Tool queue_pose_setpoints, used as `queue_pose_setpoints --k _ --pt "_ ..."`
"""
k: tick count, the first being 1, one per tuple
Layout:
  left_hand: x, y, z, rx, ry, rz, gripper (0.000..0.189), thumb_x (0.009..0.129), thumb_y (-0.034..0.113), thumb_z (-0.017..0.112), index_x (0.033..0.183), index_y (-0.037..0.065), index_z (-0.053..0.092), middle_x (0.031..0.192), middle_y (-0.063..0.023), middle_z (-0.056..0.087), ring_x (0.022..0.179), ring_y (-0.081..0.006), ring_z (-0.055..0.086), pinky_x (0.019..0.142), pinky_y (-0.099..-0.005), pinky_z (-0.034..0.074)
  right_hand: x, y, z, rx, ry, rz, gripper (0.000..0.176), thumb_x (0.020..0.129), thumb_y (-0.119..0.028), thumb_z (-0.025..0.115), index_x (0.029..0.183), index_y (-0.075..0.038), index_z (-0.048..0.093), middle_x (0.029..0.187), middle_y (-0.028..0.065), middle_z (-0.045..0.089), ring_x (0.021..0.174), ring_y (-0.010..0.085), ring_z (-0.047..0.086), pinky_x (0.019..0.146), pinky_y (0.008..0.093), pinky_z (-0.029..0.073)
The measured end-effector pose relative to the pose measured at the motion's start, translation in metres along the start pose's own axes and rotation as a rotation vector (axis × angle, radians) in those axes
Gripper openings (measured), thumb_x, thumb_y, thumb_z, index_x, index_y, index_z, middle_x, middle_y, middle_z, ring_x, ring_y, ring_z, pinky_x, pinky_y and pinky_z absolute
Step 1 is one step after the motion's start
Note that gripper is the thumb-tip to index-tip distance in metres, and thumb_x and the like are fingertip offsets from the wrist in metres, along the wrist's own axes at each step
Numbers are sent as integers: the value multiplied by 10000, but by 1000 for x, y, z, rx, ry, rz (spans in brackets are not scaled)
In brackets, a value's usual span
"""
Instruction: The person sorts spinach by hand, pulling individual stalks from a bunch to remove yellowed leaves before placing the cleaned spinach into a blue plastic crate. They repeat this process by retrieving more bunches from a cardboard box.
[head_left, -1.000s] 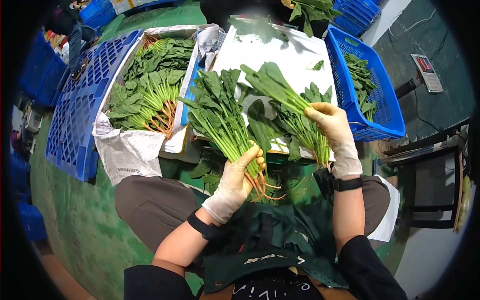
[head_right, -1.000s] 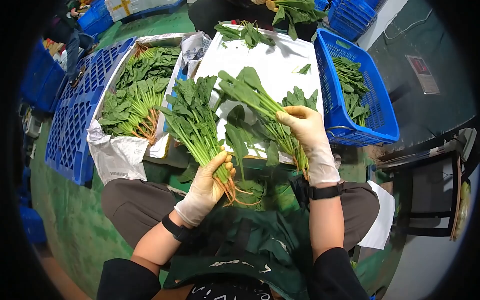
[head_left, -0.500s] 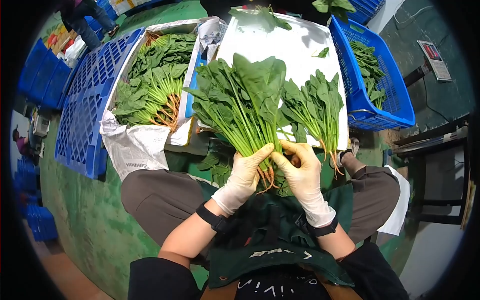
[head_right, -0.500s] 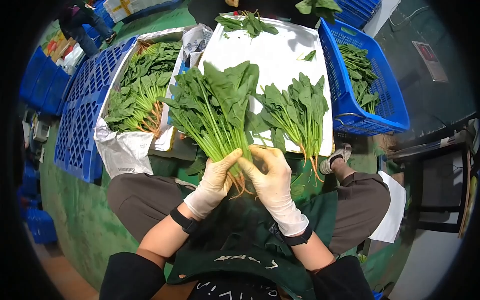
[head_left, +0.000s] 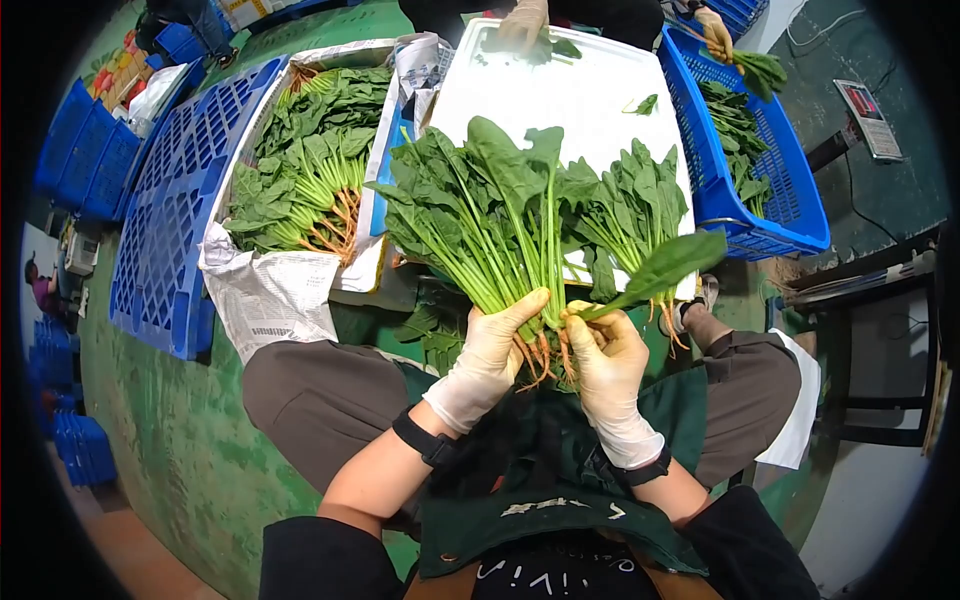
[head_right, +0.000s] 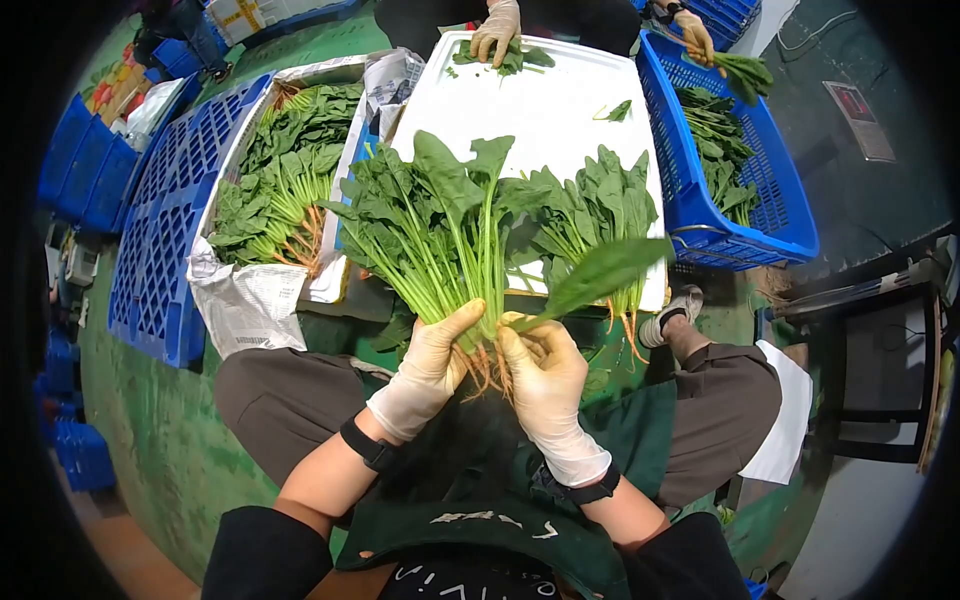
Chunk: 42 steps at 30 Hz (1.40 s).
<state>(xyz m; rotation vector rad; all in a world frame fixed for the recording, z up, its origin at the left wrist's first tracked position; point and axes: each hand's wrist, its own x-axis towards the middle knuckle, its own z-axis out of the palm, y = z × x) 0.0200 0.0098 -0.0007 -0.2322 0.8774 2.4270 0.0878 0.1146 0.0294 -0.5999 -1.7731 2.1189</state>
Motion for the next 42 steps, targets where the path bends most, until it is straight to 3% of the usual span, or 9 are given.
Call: queue_pose_setpoints --k 7,12,19,27,33,35,37,39,42 --pt "3 8 -10 -151 -100 -76 313 863 20 565 1167 12 489 1051 -94 599 935 -210 616 802 -344 541 -3 -9 -19 553 -27 253 238 866 -176 623 957 31 549 908 112 604 716 151 582 688 259 495" --pt "-4 14 -4 -116 -199 -47 333 857 30 580 1176 3 487 1063 -104 594 940 -207 611 800 -330 537 9 -19 -37 -306 -232 394 339 853 -314 642 854 21 595 772 60 617 594 84 524 556 206 427" --pt "-10 12 10 118 -149 31 352 796 50 682 1122 10 554 1026 -59 620 909 -152 594 804 -268 484 13 -26 -13 -143 -134 -9 295 807 -130 703 1027 43 608 840 19 621 654 38 539 588 186 450" --pt "-6 -6 -1 1 -58 126 327 794 87 698 1083 35 555 999 -35 622 888 -136 590 788 -261 484 6 -5 -2 -675 -12 -598 395 685 -106 777 1040 -12 631 847 71 556 572 105 498 525 226 430" --pt "-5 0 -8 76 -143 6 397 858 182 628 1179 16 464 1075 -94 579 963 -205 592 819 -345 522 2 -2 -4 -448 -61 -461 376 721 -80 751 1067 -12 620 897 68 574 628 99 530 590 231 457" --pt "-6 -1 -7 98 -139 40 410 854 199 634 1177 11 465 1075 -98 578 965 -211 591 817 -350 525 0 -11 0 42 -64 99 351 727 -68 745 1047 3 619 892 63 582 634 92 534 591 218 453" --pt "-8 -1 -5 120 -135 73 424 850 215 640 1175 7 466 1075 -102 577 968 -218 590 814 -354 527 -1 -10 -3 47 -70 136 342 720 -53 746 1029 16 618 885 68 591 646 88 544 604 208 460" --pt "-11 1 -1 112 -189 27 450 833 240 662 1170 10 472 1063 -102 578 966 -209 588 807 -335 526 -1 -2 -8 -416 -84 -352 340 703 -52 756 1009 19 627 883 78 594 649 90 551 607 214 469" --pt "-16 4 5 118 -175 -7 412 816 180 681 1152 27 498 1032 -80 595 899 -163 595 775 -302 516 -8 -2 -1 -586 -102 -520 279 682 -62 767 935 -26 652 867 79 594 643 117 566 561 248 478"
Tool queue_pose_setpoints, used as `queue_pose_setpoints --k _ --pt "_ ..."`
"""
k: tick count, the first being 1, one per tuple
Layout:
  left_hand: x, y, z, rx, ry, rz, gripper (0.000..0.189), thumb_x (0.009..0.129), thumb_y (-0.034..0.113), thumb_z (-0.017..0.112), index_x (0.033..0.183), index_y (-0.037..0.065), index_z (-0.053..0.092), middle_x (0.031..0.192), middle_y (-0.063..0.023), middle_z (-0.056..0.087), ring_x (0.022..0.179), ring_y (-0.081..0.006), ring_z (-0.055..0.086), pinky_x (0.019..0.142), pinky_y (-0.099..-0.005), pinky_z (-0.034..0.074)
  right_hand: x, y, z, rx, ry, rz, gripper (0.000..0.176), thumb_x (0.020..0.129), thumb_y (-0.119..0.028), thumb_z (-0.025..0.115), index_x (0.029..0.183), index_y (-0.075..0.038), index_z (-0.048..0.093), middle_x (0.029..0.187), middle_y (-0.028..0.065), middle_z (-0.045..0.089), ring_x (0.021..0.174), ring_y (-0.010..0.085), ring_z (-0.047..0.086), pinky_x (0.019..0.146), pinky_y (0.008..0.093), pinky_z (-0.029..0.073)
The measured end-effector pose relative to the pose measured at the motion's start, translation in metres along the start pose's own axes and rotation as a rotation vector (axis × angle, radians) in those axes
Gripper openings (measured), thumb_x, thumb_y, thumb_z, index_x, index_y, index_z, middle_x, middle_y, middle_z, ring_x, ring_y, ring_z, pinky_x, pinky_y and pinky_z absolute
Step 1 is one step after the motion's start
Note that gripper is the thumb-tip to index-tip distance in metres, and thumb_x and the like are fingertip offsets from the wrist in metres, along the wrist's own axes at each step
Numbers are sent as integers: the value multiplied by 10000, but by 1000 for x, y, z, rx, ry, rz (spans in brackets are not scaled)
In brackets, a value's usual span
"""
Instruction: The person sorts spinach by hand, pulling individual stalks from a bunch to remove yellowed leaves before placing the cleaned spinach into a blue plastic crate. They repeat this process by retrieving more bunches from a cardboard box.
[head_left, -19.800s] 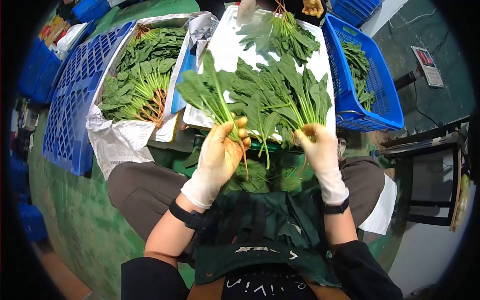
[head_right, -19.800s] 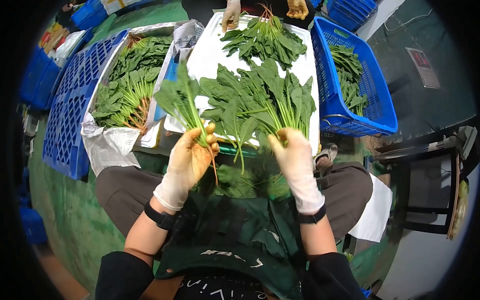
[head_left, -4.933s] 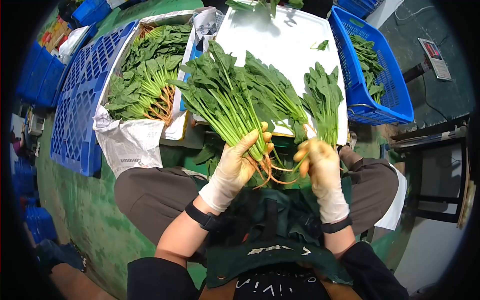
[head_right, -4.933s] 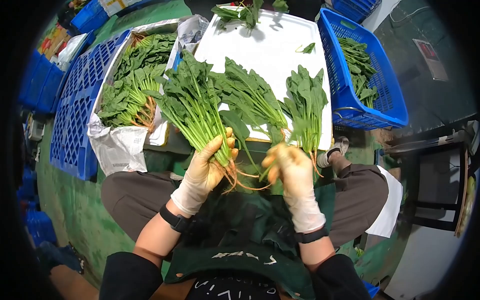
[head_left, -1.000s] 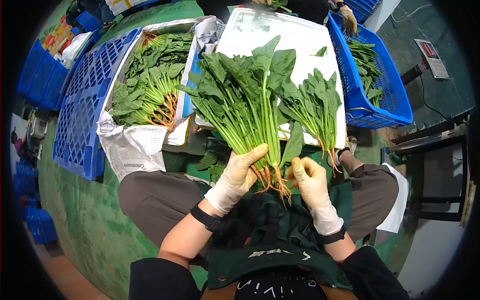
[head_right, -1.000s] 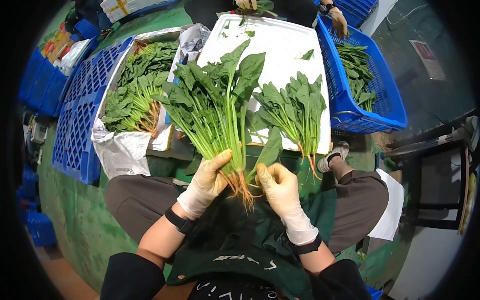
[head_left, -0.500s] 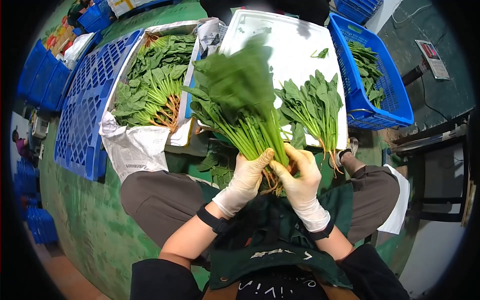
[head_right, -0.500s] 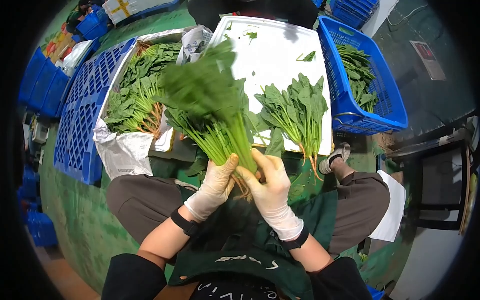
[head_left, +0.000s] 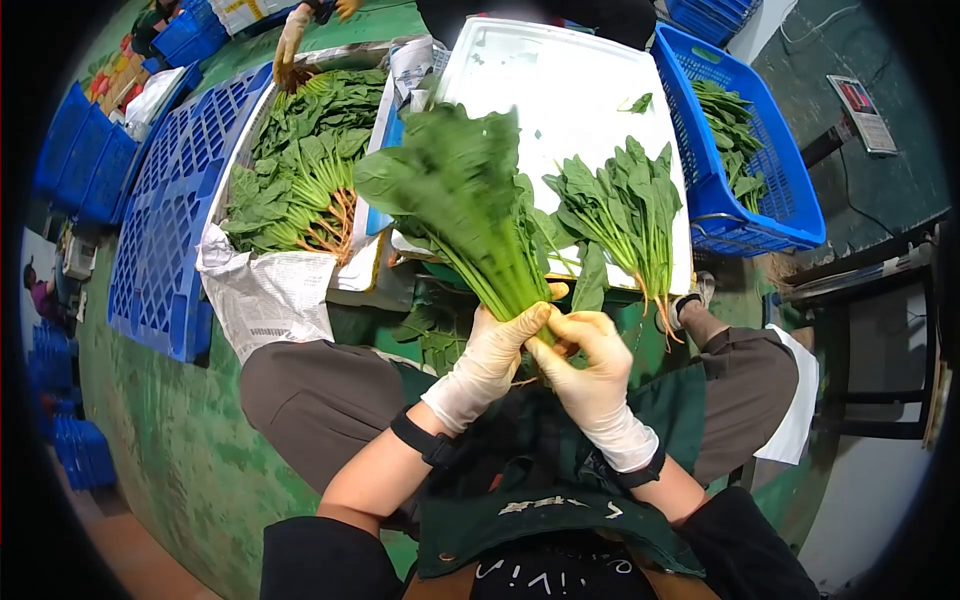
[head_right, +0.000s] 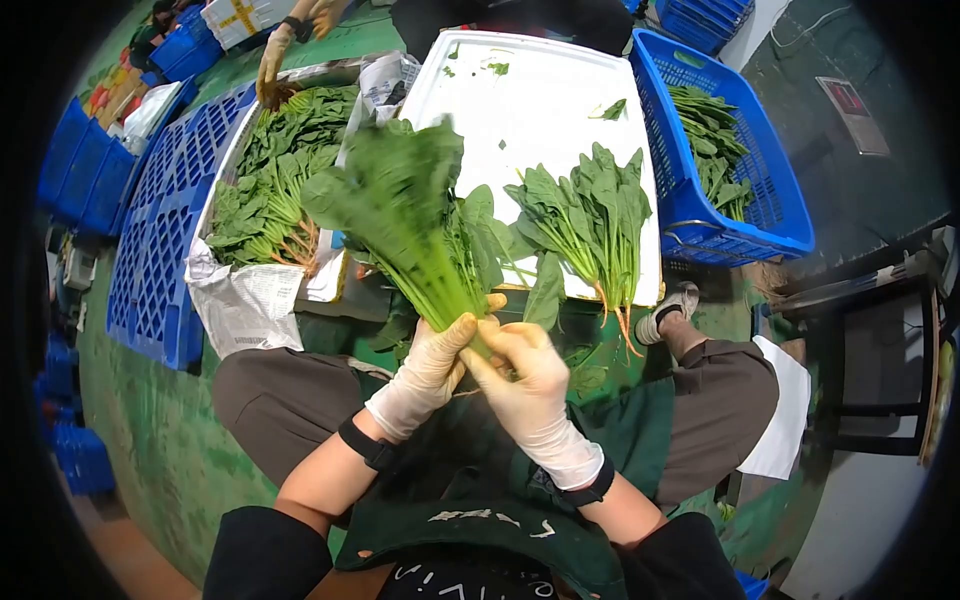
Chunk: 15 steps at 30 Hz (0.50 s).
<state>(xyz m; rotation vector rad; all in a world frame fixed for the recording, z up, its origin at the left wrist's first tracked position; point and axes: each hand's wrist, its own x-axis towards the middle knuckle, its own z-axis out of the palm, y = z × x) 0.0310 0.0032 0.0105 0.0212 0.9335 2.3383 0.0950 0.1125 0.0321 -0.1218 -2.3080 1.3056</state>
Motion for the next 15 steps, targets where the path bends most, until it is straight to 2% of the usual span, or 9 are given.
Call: queue_pose_setpoints --k 3,5,7,9,10,11,13,14,15 --pt "0 1 -5 -20 31 -72 351 797 114 693 1105 34 544 1000 -55 619 866 -119 585 770 -264 491 2 -1 -2 -22 -41 -7 210 703 -79 753 886 -41 658 861 69 607 643 125 571 569 249 472" --pt "0 4 -6 -35 41 -83 320 790 98 693 1074 27 562 980 -50 623 865 -114 583 775 -251 480 12 7 -15 207 -197 105 143 738 -91 731 840 -25 656 845 76 616 668 125 577 604 240 463" --pt "-2 7 1 -25 56 -62 308 790 95 694 1062 22 568 959 -41 623 852 -111 581 766 -244 474 18 18 -19 267 -93 260 101 770 -88 709 808 -15 651 833 62 617 728 115 577 644 231 451" --pt "0 4 -2 39 35 -38 301 794 92 690 1059 24 566 953 -37 621 846 -113 580 758 -250 472 25 15 -20 338 -36 235 104 770 -86 712 831 -24 655 825 47 609 690 88 552 623 220 438" --pt "3 1 -1 21 18 -9 300 794 101 694 1054 27 564 950 -37 622 844 -116 580 754 -257 472 26 8 -22 350 -90 253 161 753 -119 740 852 -26 654 810 29 595 637 59 511 583 213 425" --pt "2 3 0 20 19 -7 300 794 101 694 1054 27 564 950 -37 622 844 -116 580 754 -257 472 28 -2 -23 182 -136 179 229 708 -147 776 860 -24 657 786 32 584 568 54 472 533 211 412" --pt "-1 7 4 10 17 -49 317 793 142 709 1051 32 561 945 -34 620 851 -118 580 761 -260 471 26 -9 -21 -12 -252 80 306 655 -170 805 877 -20 658 752 41 567 538 71 472 506 223 414" --pt "1 2 -1 42 44 -15 342 788 179 722 1053 35 562 940 -30 617 855 -117 579 765 -256 466 23 -12 -20 -21 -265 155 287 668 -69 778 915 13 655 806 52 588 636 68 525 564 200 422" --pt "2 -2 -4 41 46 -14 342 788 179 722 1053 35 562 940 -30 617 855 -117 579 765 -256 466 20 -10 -18 -20 -267 155 287 668 -69 778 915 13 655 806 52 588 636 68 525 564 200 422"
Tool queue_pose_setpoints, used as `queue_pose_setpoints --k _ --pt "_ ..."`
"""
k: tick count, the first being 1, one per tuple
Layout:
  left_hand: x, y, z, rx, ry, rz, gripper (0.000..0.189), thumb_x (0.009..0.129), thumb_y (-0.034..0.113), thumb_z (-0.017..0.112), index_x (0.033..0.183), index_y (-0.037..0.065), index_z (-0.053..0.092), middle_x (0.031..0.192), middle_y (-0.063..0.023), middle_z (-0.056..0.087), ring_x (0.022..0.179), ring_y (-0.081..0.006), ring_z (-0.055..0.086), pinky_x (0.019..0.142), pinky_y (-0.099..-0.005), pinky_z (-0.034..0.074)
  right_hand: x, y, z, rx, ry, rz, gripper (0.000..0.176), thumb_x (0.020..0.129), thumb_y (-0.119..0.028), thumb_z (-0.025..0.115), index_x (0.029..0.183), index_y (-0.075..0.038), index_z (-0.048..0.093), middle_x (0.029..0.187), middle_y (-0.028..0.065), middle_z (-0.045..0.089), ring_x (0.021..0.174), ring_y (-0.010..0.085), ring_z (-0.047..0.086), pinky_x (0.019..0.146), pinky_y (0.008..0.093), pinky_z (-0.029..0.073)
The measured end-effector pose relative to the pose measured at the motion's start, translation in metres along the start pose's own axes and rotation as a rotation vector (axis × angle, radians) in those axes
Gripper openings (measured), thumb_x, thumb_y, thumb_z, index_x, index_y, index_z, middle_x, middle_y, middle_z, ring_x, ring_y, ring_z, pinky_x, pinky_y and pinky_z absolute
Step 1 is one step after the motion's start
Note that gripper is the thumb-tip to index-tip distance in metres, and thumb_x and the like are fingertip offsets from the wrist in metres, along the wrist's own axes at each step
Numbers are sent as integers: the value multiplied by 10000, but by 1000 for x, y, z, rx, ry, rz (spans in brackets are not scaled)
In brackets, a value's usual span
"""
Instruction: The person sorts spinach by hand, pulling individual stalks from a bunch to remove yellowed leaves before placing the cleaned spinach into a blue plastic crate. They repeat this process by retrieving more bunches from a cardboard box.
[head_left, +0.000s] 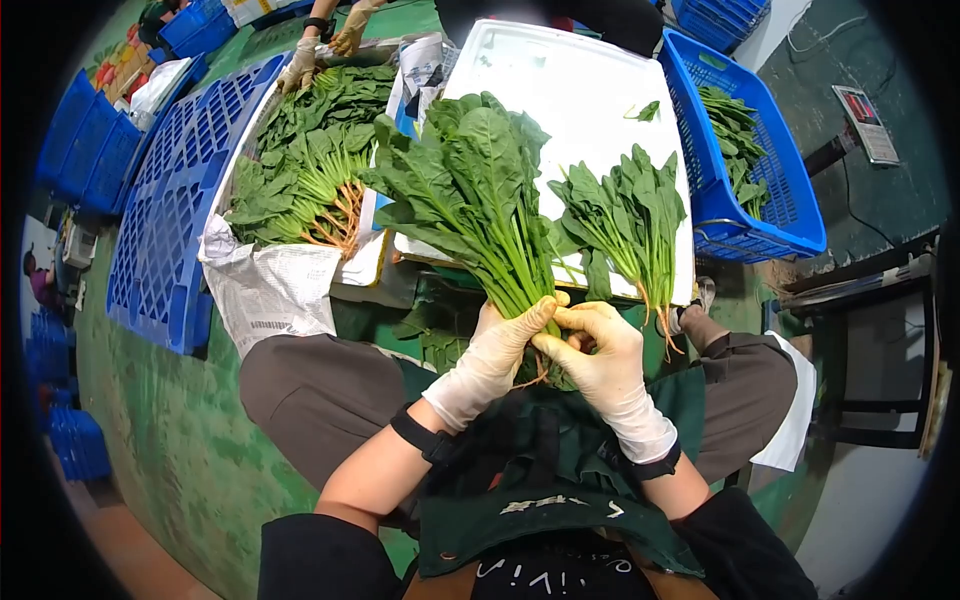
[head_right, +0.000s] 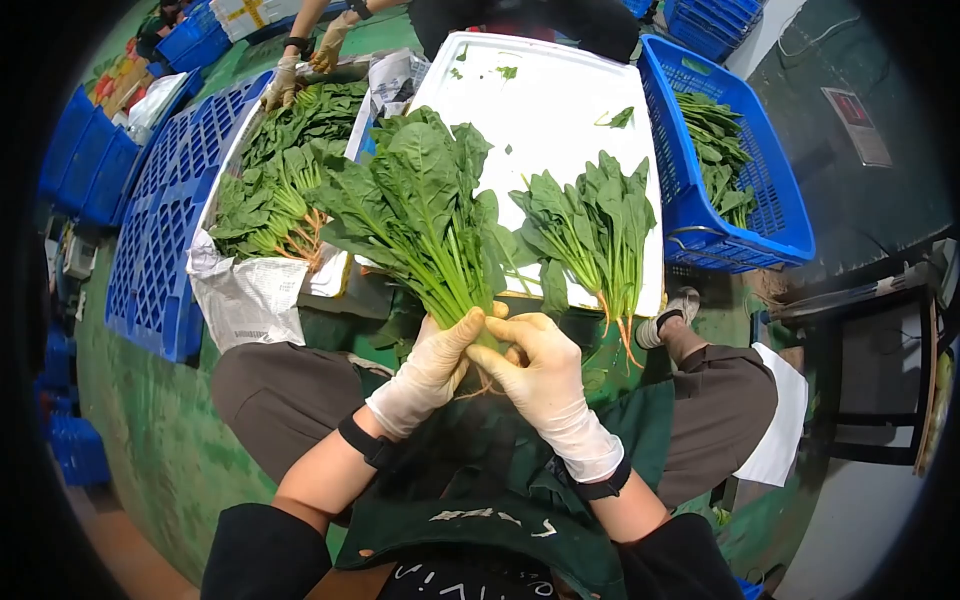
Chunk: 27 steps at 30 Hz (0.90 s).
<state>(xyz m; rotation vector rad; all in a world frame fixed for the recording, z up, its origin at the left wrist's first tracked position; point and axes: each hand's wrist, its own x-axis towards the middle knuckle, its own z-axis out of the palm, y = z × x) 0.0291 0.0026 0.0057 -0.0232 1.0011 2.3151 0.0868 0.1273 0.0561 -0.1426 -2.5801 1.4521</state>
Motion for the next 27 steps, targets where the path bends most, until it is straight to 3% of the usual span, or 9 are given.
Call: queue_pose_setpoints --k 2,7,9,13,14,16,17,21,27 --pt "1 -4 -5 4 -11 6 373 851 197 647 1138 33 473 1025 -73 575 913 -151 581 794 -277 494 -2 7 7 21 90 16 260 682 -71 767 905 20 668 832 68 606 661 91 550 583 208 438" --pt "0 0 3 -31 59 4 290 851 179 646 1074 32 533 960 -59 607 857 -157 606 745 -276 521 -10 26 19 101 192 -46 233 749 -106 725 945 5 664 844 98 642 669 137 609 587 235 479" --pt "1 2 5 -149 101 -21 207 854 139 635 1015 26 570 897 -52 625 817 -161 618 737 -288 529 -13 19 24 622 213 387 237 814 -121 681 978 41 626 850 91 640 688 131 609 605 240 496" --pt "4 10 3 -212 153 -73 155 846 75 614 986 22 574 858 -56 625 732 -152 622 671 -304 543 -9 31 9 1065 253 465 244 847 -143 649 994 46 602 870 77 636 672 111 597 604 253 507" --pt "3 10 1 -213 153 -72 155 846 75 614 986 22 574 858 -56 625 732 -152 622 671 -304 543 -6 37 -1 1030 133 480 311 820 -162 685 1034 47 600 864 71 631 654 99 579 610 244 495" --pt "2 11 1 -51 113 -61 169 830 68 628 981 19 568 839 -58 618 706 -143 612 644 -297 541 8 26 -24 371 -134 458 401 776 -189 725 1086 31 597 863 57 622 660 87 562 611 228 470" --pt "0 10 5 -9 130 -63 219 805 74 660 986 16 552 822 -60 606 684 -134 598 616 -276 524 14 34 -26 55 -48 210 465 730 -201 753 1124 -8 600 866 30 613 671 67 542 599 211 440" --pt "-7 12 20 182 73 -111 293 765 82 709 978 18 519 815 -48 583 670 -126 586 596 -257 493 48 -7 -34 294 175 93 436 732 -151 739 1138 -64 607 859 8 602 648 54 517 580 203 419" --pt "-8 4 22 262 17 -61 317 736 38 721 967 19 504 792 -39 578 632 -121 570 561 -248 483 76 -28 -30 -31 113 -294 173 762 -84 686 928 -35 668 805 93 608 661 167 593 598 263 465"
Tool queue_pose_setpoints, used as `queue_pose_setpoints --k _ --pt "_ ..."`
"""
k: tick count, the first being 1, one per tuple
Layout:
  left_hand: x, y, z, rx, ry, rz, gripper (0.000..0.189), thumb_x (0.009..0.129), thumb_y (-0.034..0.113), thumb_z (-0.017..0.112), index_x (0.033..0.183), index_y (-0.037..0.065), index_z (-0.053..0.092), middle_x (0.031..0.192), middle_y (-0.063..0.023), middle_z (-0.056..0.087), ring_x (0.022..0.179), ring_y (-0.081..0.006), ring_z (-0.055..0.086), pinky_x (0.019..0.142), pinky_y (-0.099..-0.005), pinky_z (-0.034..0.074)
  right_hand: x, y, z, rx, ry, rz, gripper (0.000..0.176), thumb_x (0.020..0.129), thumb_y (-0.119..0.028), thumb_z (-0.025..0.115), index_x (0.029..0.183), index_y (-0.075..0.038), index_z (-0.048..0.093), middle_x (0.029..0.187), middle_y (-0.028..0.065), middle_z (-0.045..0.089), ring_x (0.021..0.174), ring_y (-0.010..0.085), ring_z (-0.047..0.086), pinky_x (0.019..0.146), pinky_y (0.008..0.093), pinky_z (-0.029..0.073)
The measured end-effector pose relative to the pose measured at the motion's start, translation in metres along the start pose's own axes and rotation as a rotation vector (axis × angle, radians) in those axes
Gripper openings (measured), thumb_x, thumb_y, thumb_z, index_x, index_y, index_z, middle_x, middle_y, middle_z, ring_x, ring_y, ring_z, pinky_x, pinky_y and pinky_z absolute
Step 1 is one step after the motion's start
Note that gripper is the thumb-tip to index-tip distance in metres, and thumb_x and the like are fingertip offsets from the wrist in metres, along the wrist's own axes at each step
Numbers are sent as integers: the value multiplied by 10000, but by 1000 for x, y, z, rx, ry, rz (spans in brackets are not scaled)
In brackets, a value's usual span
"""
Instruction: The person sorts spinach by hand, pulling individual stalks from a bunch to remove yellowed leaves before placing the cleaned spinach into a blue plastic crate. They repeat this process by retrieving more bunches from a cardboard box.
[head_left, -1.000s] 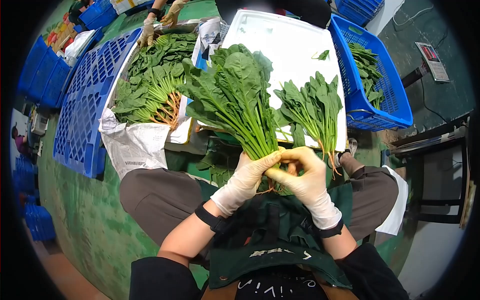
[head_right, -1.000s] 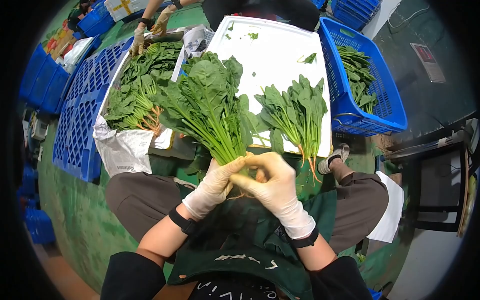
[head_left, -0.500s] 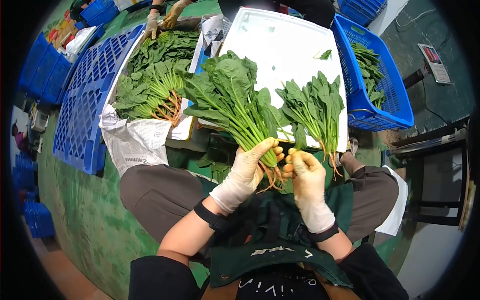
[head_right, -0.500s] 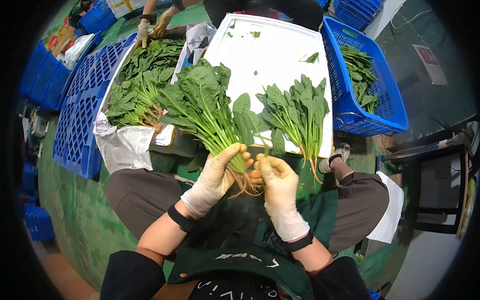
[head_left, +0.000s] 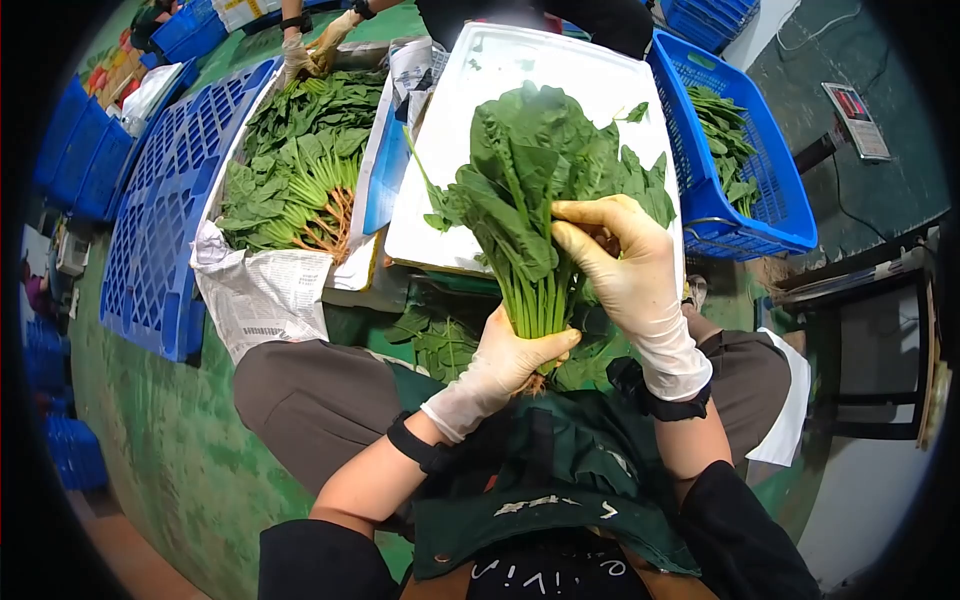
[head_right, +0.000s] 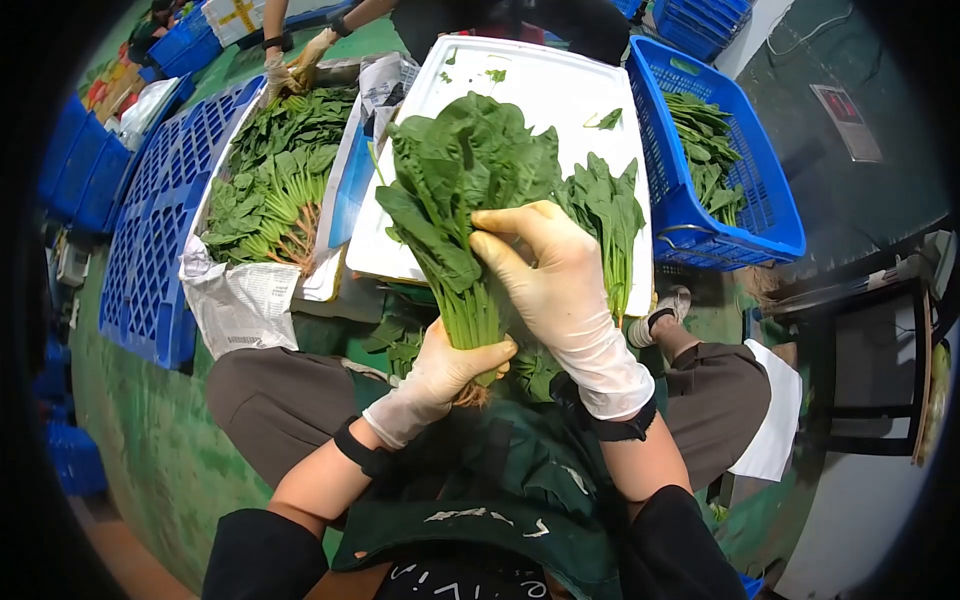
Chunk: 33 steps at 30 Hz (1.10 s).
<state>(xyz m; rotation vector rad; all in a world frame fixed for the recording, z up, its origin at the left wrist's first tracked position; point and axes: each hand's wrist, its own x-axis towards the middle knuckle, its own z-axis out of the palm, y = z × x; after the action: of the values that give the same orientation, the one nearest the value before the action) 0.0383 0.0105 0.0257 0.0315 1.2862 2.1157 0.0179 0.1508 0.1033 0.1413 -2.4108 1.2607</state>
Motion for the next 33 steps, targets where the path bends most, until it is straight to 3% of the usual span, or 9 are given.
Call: queue_pose_setpoints --k 4,9,13,14,17,21,25,32,33 --pt "-1 6 -2 41 33 -49 314 724 24 720 949 20 501 778 -38 571 600 -116 554 519 -248 468 -5 23 5 61 71 111 117 798 -81 660 881 -2 637 764 65 608 664 146 587 602 258 466" --pt "-2 14 -4 44 64 -64 299 723 33 716 938 17 509 769 -42 564 582 -114 541 502 -253 455 -10 42 9 495 287 523 202 874 -183 622 942 6 604 735 -6 564 620 67 510 524 200 405" --pt "-1 10 -7 80 99 -47 283 731 33 707 939 21 515 754 -43 563 575 -116 541 494 -254 449 4 53 -18 766 470 444 232 882 -186 611 970 29 601 684 8 549 564 63 475 503 191 375" --pt "-1 9 -8 27 82 -48 272 736 30 701 937 21 518 750 -44 564 575 -119 545 494 -256 449 2 55 -29 785 366 387 223 865 -151 627 979 39 597 667 3 540 553 68 474 502 199 380" --pt "2 8 -14 -60 136 -63 215 761 38 677 919 16 531 753 -51 572 578 -129 555 509 -254 455 -5 26 -66 293 -433 652 330 761 -124 713 1042 3 596 762 57 630 627 94 573 575 224 459" --pt "11 6 -25 -284 198 -39 212 777 66 663 957 5 568 790 -60 621 606 -145 604 501 -264 472 -10 79 -50 -529 -183 411 347 736 -247 705 999 -35 625 827 112 664 728 216 652 672 310 502" --pt "15 6 -29 -479 237 -24 256 795 51 624 1038 -11 570 972 -107 641 780 -181 641 658 -294 538 -15 96 -29 -972 -462 571 407 673 -425 709 825 -51 660 808 151 653 793 304 633 702 384 492" --pt "12 1 -30 -379 116 -67 283 812 23 623 1082 5 540 925 -66 624 801 -154 615 733 -303 526 -26 128 -30 -973 -406 503 379 708 -401 681 781 -30 655 738 159 643 709 288 640 664 380 491" --pt "12 1 -31 -362 103 -69 274 814 26 625 1075 10 542 894 -55 618 772 -144 608 719 -296 522 -24 125 -34 -723 -320 558 360 732 -367 669 782 -11 651 700 137 637 651 249 627 619 355 485"
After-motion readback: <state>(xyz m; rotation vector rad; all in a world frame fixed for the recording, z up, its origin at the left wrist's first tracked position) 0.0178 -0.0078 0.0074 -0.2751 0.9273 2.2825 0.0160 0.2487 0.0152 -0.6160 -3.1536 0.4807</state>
